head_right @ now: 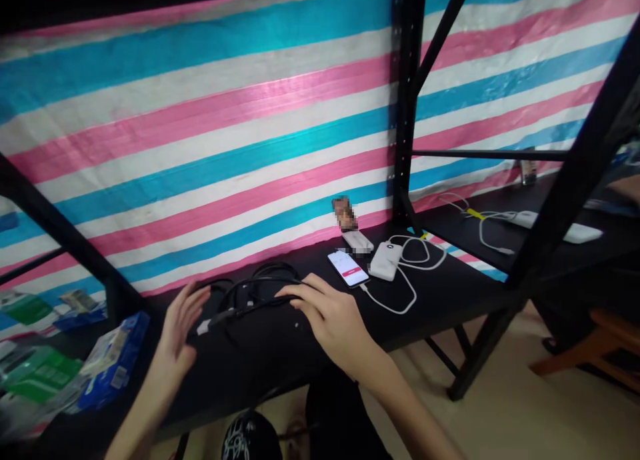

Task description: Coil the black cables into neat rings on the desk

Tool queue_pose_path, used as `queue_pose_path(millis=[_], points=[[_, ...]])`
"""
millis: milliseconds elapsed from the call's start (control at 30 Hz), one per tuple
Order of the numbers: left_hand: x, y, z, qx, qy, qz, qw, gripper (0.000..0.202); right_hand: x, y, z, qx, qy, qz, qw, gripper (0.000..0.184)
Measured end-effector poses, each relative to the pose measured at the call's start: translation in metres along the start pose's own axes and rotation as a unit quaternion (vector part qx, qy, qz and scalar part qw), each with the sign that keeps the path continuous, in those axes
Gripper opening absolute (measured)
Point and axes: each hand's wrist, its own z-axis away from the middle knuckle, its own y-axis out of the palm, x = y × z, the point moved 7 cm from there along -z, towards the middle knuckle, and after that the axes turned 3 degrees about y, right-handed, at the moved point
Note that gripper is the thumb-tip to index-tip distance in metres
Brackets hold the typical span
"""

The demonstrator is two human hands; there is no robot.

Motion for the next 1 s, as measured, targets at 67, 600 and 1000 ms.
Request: queue_pose_path(millis=[67, 600, 1000], points=[[0.031, 0.021, 0.018, 0.032, -0.044, -0.002, 0.999, 0.105, -0.005, -0.006, -0.003, -0.03, 0.01, -0.052, 0.998, 0.025], [0.052, 0.024, -0.006, -0.01, -0.161, 0.072, 0.984, 0.031, -0.018, 0.006, -0.001, 0.066, 0.07, -0.185, 0.978, 0.029], [0.008, -0.029, -0.001, -0.054, -0.063, -0.138, 0.987, 0.038, -0.064, -0.005, 0.012, -0.023, 0.221, -0.266, 0.938, 0.048]])
